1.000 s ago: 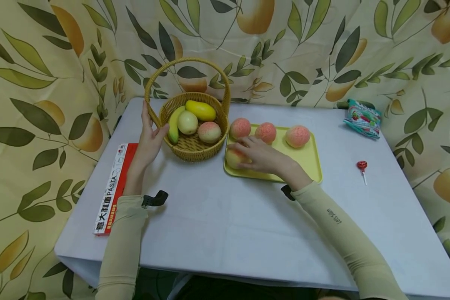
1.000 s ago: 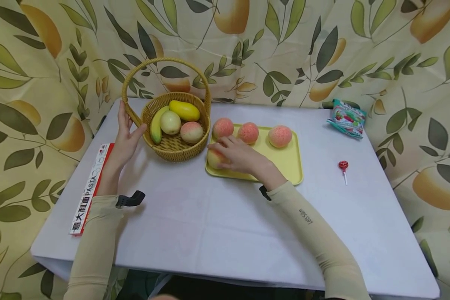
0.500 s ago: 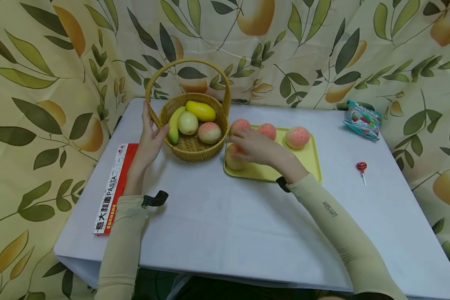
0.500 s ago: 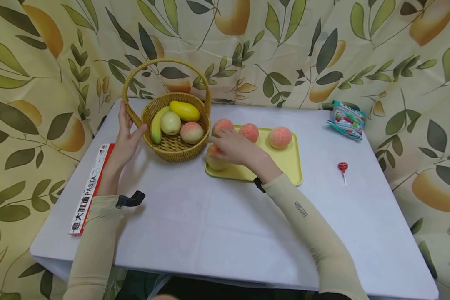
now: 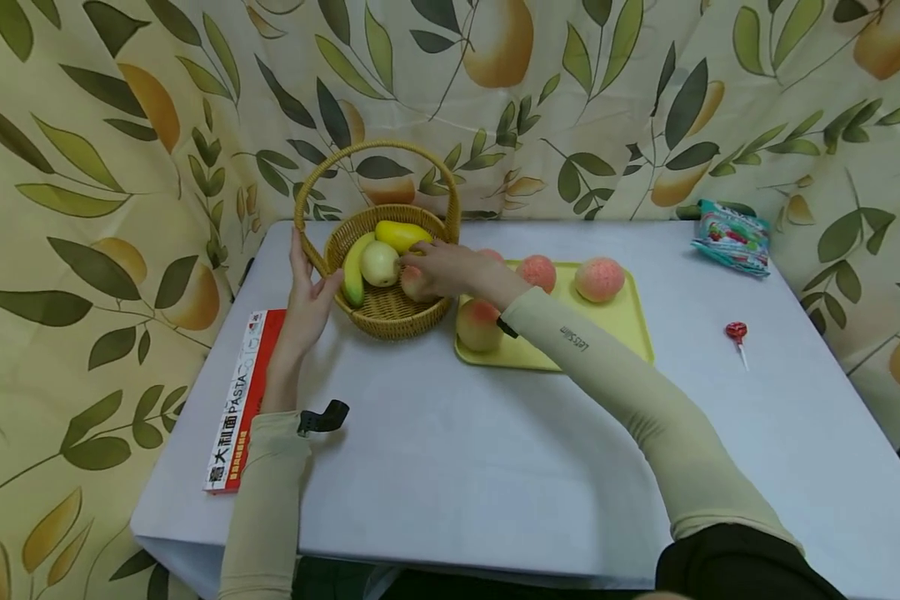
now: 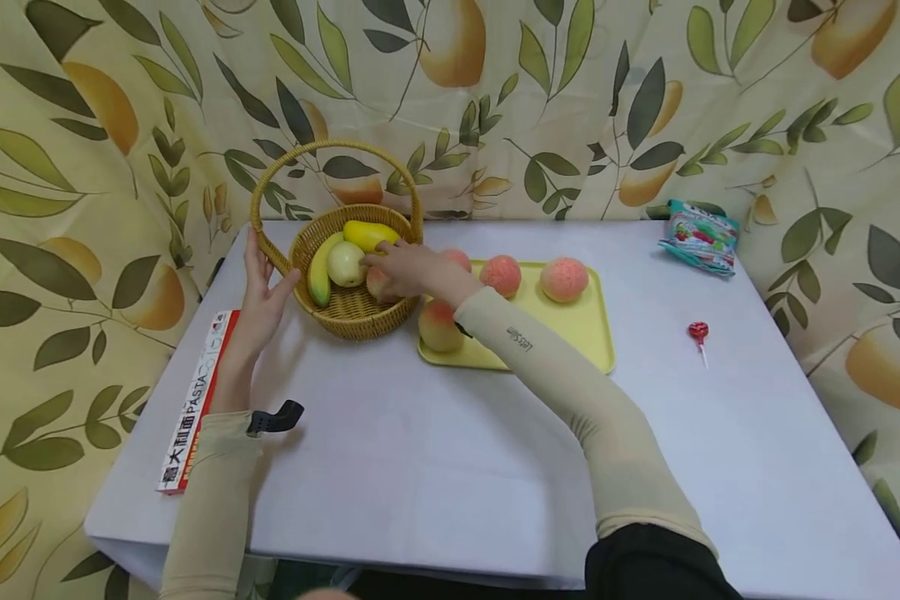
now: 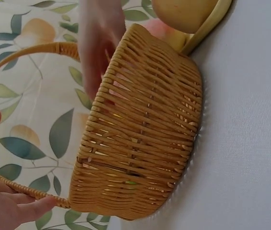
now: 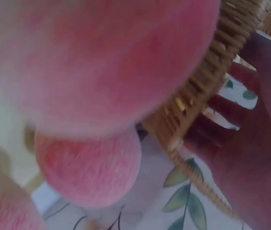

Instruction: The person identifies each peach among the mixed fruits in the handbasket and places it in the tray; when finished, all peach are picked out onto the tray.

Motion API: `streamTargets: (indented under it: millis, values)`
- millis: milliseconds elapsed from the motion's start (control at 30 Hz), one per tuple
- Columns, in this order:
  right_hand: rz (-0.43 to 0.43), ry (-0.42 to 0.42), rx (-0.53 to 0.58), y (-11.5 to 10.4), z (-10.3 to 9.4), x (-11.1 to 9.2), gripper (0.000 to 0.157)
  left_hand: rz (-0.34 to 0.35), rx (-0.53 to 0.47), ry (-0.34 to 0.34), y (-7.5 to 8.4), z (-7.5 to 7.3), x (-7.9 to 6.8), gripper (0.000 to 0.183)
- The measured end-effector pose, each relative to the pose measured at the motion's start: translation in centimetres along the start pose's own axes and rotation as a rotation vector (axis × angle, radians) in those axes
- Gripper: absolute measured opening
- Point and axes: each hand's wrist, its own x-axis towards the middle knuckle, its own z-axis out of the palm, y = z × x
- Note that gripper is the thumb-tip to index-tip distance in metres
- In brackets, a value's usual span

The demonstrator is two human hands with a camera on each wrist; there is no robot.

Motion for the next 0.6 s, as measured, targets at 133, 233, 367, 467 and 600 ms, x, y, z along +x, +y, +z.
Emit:
streamTargets:
  millis: [133, 233, 367, 467, 600]
  values:
    - [0.012, -0.023, -0.004, -0.4, 0.7, 0.8, 0.068, 0.001, 0.009, 0.006, -0.2, 0.0, -0.3, 0.091]
    - [0.020, -0.011, -0.013, -0.4, 1.1, 0.9, 0.063, 0.005, 0.008, 0.010, -0.4, 0.1, -0.3, 0.090]
    - [0.001, 0.019, -0.008, -0.2, 1.0, 0.8, 0.059, 0.016, -0.004, 0.005, -0.4, 0.1, 0.1, 0.091]
    - [-0.013, 0.049, 0.008, -0.1, 0.7, 0.3, 0.059, 0.014, -0.009, 0.001, -0.4, 0.1, 0.2, 0.092]
    - [-0.040, 0.108, 0.034, 0.0, 0.4, -0.7, 0.059, 0.001, -0.003, 0.009, -0.2, -0.1, 0.0, 0.091]
